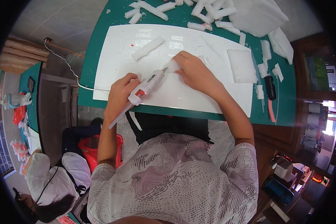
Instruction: The person applies hot glue to pieces of foam using a glue gun and presses the foam pieces together by hand to assemble a structure.
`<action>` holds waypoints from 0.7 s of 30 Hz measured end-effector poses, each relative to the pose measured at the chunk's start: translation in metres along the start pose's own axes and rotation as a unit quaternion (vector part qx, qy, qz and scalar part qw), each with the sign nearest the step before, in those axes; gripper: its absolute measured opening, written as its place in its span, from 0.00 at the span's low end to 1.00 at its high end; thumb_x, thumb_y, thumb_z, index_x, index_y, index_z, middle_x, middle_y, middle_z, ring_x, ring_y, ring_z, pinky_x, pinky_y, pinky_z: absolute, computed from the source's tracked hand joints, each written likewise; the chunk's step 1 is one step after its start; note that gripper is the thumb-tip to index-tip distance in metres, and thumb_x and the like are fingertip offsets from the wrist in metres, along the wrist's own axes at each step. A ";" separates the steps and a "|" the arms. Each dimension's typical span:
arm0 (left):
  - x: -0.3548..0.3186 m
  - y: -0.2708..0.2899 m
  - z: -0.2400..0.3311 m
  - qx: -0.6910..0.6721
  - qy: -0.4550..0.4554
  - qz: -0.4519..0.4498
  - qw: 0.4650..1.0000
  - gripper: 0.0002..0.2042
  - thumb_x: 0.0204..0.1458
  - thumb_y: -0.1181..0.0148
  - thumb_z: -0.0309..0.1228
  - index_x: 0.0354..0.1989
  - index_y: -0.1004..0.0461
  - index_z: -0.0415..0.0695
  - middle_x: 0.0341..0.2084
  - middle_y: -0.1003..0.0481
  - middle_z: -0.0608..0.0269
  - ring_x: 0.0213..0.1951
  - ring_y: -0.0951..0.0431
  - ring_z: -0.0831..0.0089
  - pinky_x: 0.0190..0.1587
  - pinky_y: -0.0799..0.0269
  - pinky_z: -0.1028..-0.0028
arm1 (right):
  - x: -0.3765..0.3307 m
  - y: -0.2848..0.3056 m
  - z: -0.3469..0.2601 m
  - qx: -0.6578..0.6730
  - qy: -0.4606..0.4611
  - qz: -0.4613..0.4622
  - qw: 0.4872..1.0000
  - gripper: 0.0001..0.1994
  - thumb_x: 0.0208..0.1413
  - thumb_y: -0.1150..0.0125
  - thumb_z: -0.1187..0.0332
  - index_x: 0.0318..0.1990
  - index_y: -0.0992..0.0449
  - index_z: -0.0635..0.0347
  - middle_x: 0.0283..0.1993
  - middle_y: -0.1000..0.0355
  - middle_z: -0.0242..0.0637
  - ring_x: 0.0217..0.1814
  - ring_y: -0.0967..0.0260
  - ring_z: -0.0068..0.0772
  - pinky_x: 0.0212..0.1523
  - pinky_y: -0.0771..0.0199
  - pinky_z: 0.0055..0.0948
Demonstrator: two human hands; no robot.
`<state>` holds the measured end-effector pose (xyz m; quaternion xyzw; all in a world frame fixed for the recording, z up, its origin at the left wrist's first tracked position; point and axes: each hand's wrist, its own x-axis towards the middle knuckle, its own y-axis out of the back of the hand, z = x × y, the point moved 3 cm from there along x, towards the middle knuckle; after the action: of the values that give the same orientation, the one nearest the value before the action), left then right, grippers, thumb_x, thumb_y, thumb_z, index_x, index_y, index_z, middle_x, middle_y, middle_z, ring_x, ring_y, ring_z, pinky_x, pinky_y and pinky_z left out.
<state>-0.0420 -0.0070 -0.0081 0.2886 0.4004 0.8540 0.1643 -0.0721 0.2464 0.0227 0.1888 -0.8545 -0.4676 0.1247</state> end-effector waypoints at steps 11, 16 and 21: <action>0.001 0.000 -0.001 -0.018 0.037 -0.029 0.999 0.13 0.40 0.31 0.31 0.29 0.29 0.40 0.28 0.33 0.54 0.30 0.27 0.53 0.33 0.33 0.58 | 0.000 0.002 -0.002 -0.006 -0.019 -0.020 1.000 0.17 0.55 0.35 0.76 0.52 0.26 0.70 0.53 0.29 0.50 0.56 0.29 0.52 0.58 0.29 0.40; 0.000 0.001 0.000 -0.016 0.049 -0.036 0.998 0.13 0.39 0.31 0.30 0.28 0.30 0.39 0.28 0.33 0.54 0.31 0.27 0.53 0.33 0.33 0.59 | -0.001 -0.002 0.002 -0.009 0.006 0.009 1.000 0.17 0.54 0.35 0.78 0.51 0.26 0.70 0.51 0.28 0.50 0.51 0.28 0.52 0.53 0.28 0.40; 0.001 0.002 0.001 -0.023 0.058 -0.039 0.997 0.13 0.40 0.31 0.30 0.28 0.30 0.39 0.28 0.33 0.54 0.31 0.28 0.52 0.34 0.32 0.58 | -0.002 -0.003 0.003 -0.006 0.028 0.037 0.999 0.17 0.53 0.36 0.79 0.51 0.26 0.69 0.50 0.27 0.49 0.46 0.26 0.51 0.49 0.26 0.39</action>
<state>-0.0421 -0.0071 -0.0054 0.2190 0.4008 0.8712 0.1802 -0.0705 0.2479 0.0185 0.1695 -0.8541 -0.4625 0.1670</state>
